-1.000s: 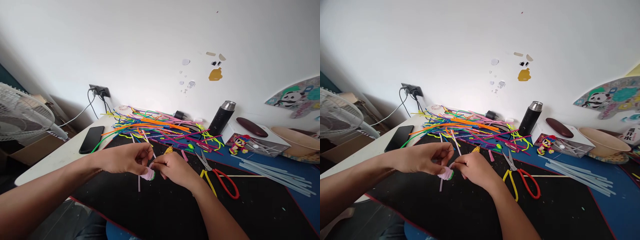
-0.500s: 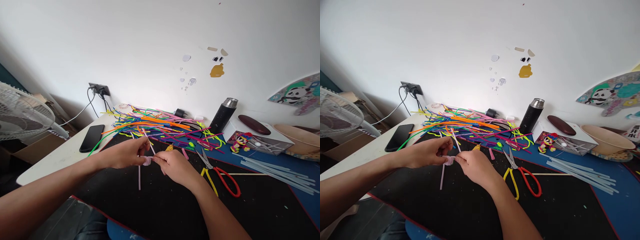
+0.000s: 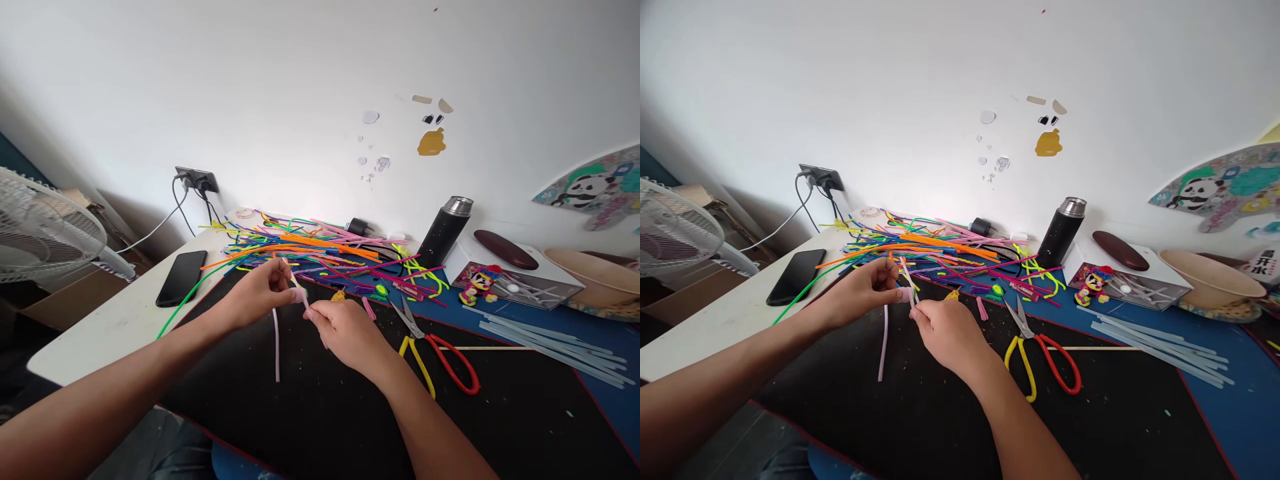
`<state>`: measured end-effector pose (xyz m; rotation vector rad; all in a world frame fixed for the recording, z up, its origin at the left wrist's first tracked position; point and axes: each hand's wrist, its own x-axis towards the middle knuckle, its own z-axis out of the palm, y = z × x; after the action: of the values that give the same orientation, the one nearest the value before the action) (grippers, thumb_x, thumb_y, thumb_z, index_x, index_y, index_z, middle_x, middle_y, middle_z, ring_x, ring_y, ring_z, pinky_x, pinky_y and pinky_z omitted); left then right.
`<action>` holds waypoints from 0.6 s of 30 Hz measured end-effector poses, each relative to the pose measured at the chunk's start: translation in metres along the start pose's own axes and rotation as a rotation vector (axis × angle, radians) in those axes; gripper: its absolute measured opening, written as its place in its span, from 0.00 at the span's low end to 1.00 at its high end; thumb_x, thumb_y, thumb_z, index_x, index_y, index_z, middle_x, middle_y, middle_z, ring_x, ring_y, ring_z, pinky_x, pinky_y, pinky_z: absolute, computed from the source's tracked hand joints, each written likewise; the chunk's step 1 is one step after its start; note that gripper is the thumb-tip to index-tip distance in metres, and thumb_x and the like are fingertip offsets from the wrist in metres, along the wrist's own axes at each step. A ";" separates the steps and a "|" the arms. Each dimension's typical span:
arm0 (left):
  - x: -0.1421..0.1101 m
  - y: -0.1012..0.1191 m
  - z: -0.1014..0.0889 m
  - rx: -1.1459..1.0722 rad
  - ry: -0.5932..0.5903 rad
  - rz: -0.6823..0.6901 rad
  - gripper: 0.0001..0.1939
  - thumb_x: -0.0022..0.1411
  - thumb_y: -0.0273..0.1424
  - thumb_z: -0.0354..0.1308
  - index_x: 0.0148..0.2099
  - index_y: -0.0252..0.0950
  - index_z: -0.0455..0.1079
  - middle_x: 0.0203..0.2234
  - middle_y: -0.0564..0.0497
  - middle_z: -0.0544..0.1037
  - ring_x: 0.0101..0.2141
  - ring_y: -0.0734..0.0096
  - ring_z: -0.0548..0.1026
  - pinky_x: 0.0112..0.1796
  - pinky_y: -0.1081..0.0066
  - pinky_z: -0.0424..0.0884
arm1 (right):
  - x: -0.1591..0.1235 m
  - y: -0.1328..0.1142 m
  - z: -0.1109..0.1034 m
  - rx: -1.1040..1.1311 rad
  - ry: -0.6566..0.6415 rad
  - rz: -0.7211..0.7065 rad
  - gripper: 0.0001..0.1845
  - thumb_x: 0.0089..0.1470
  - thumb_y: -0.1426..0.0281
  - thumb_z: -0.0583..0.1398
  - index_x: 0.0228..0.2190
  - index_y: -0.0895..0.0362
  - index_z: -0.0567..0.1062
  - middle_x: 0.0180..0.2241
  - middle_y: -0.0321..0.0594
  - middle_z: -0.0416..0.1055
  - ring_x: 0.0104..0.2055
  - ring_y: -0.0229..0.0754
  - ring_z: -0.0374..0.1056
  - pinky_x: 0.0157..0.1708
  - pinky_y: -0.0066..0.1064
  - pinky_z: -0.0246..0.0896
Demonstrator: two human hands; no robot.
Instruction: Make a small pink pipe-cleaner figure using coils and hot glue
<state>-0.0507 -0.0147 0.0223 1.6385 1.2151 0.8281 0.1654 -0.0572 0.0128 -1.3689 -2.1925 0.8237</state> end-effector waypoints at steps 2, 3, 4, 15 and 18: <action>-0.001 0.000 0.004 -0.080 0.018 -0.015 0.23 0.52 0.41 0.75 0.38 0.40 0.64 0.22 0.60 0.67 0.25 0.73 0.65 0.28 0.72 0.58 | 0.000 -0.001 0.000 0.006 0.004 0.007 0.22 0.70 0.67 0.56 0.23 0.55 0.73 0.18 0.34 0.69 0.23 0.38 0.65 0.28 0.30 0.47; -0.001 0.000 0.006 -0.115 0.027 -0.020 0.23 0.52 0.40 0.75 0.38 0.40 0.64 0.22 0.60 0.67 0.25 0.73 0.65 0.28 0.72 0.58 | 0.001 -0.002 0.001 0.012 0.008 0.006 0.23 0.70 0.67 0.56 0.22 0.55 0.71 0.18 0.34 0.69 0.23 0.38 0.65 0.28 0.29 0.48; -0.002 0.000 0.008 -0.153 0.037 -0.025 0.22 0.52 0.40 0.75 0.38 0.40 0.64 0.22 0.61 0.67 0.25 0.73 0.66 0.29 0.72 0.58 | 0.001 -0.002 0.002 0.019 0.015 0.004 0.24 0.70 0.66 0.55 0.21 0.55 0.70 0.18 0.34 0.69 0.23 0.38 0.65 0.28 0.29 0.48; 0.002 0.001 0.017 -0.587 0.139 -0.172 0.20 0.43 0.29 0.77 0.32 0.37 0.68 0.25 0.56 0.74 0.25 0.74 0.71 0.28 0.72 0.64 | 0.000 -0.004 0.004 0.152 -0.010 0.061 0.18 0.71 0.66 0.53 0.35 0.53 0.81 0.18 0.31 0.71 0.20 0.36 0.66 0.26 0.27 0.53; 0.000 0.006 0.016 -0.649 0.117 -0.214 0.20 0.43 0.28 0.78 0.32 0.36 0.68 0.25 0.55 0.75 0.25 0.75 0.71 0.28 0.73 0.65 | 0.000 -0.003 0.005 0.245 -0.039 0.083 0.18 0.72 0.65 0.53 0.39 0.53 0.82 0.19 0.30 0.71 0.18 0.34 0.65 0.25 0.25 0.55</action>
<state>-0.0341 -0.0197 0.0216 0.9317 1.0284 1.0539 0.1604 -0.0597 0.0114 -1.3384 -1.9950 1.1178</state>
